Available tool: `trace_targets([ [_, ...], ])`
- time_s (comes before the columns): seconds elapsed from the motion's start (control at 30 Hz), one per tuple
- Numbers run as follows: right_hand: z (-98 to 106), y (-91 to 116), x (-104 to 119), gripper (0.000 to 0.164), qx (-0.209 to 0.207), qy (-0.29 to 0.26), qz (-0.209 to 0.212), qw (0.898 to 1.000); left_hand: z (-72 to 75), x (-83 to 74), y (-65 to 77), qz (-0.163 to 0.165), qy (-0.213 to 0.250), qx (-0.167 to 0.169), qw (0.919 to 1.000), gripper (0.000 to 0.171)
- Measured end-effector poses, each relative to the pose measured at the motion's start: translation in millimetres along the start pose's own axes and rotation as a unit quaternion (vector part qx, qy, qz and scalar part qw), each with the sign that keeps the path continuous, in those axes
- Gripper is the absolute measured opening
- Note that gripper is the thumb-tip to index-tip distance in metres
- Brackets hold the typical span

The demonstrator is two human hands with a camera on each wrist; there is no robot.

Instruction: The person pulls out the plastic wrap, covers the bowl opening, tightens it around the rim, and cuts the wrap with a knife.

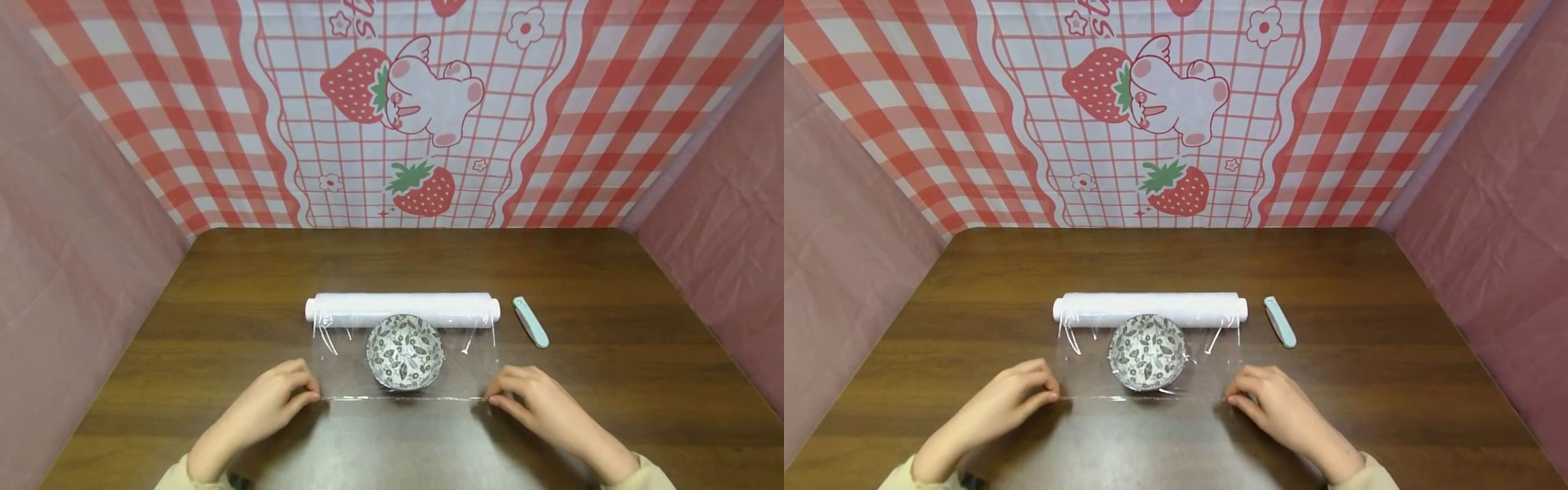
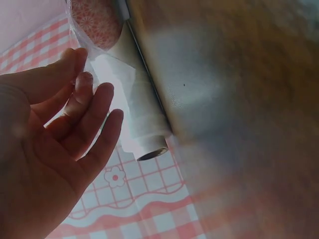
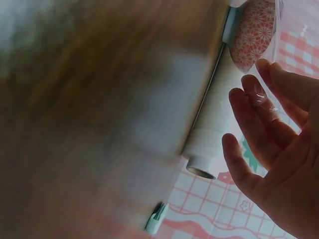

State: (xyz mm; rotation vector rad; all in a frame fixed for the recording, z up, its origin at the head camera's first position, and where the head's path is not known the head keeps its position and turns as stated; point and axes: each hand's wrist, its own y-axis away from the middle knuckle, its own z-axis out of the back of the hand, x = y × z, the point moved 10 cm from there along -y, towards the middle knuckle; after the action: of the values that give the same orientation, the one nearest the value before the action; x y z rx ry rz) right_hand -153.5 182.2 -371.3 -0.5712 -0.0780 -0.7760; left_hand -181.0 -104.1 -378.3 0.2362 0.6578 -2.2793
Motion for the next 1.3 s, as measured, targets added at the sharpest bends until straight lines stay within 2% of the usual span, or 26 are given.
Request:
trace_targets([
  [0.17, -4.4, -4.1, -3.1, 0.003, 0.017, -0.009, 0.008, 1.000, -7.4, 4.3, -4.2, 0.019, -0.016, 0.029, 0.9993, 0.013],
  [0.27, -6.1, -6.8, -5.4, 0.007, 0.026, -0.007, 0.007, 1.000, -9.9, 5.1, -7.5, 0.019, -0.030, 0.035, 0.9988, 0.012],
  [0.4, -9.0, -10.7, -7.8, 0.003, 0.045, 0.004, 0.003, 0.999, -13.0, 5.7, -11.8, 0.013, -0.051, 0.040, 0.9978, 0.013],
  [0.53, -12.0, -15.3, -10.9, 0.011, 0.058, 0.017, -0.002, 0.998, -17.7, 9.2, -16.8, 0.011, -0.069, 0.050, 0.9963, 0.012],
  [0.67, -15.2, -19.5, -14.8, 0.004, 0.067, 0.036, -0.004, 0.997, -20.5, 10.8, -22.7, 0.009, -0.083, 0.054, 0.9951, 0.011],
  [0.9, -20.0, -26.5, -18.1, 0.006, 0.077, 0.074, -0.001, 0.994, -22.8, 11.0, -32.7, 0.000, -0.110, 0.053, 0.9925, 0.012],
  [1.0, -20.0, -31.0, -19.2, 0.009, 0.075, 0.083, -0.004, 0.994, -22.6, 12.9, -36.9, 0.006, -0.119, 0.049, 0.9917, 0.012],
  [1.17, -19.6, -38.1, -22.7, 0.008, 0.068, 0.098, -0.024, 0.993, -19.7, 17.4, -44.0, 0.040, -0.115, 0.025, 0.9922, 0.013],
  [1.3, -21.1, -41.1, -27.8, 0.007, 0.065, 0.108, -0.059, 0.990, -19.4, 26.6, -46.6, 0.112, -0.086, 0.010, 0.9900, 0.010],
])
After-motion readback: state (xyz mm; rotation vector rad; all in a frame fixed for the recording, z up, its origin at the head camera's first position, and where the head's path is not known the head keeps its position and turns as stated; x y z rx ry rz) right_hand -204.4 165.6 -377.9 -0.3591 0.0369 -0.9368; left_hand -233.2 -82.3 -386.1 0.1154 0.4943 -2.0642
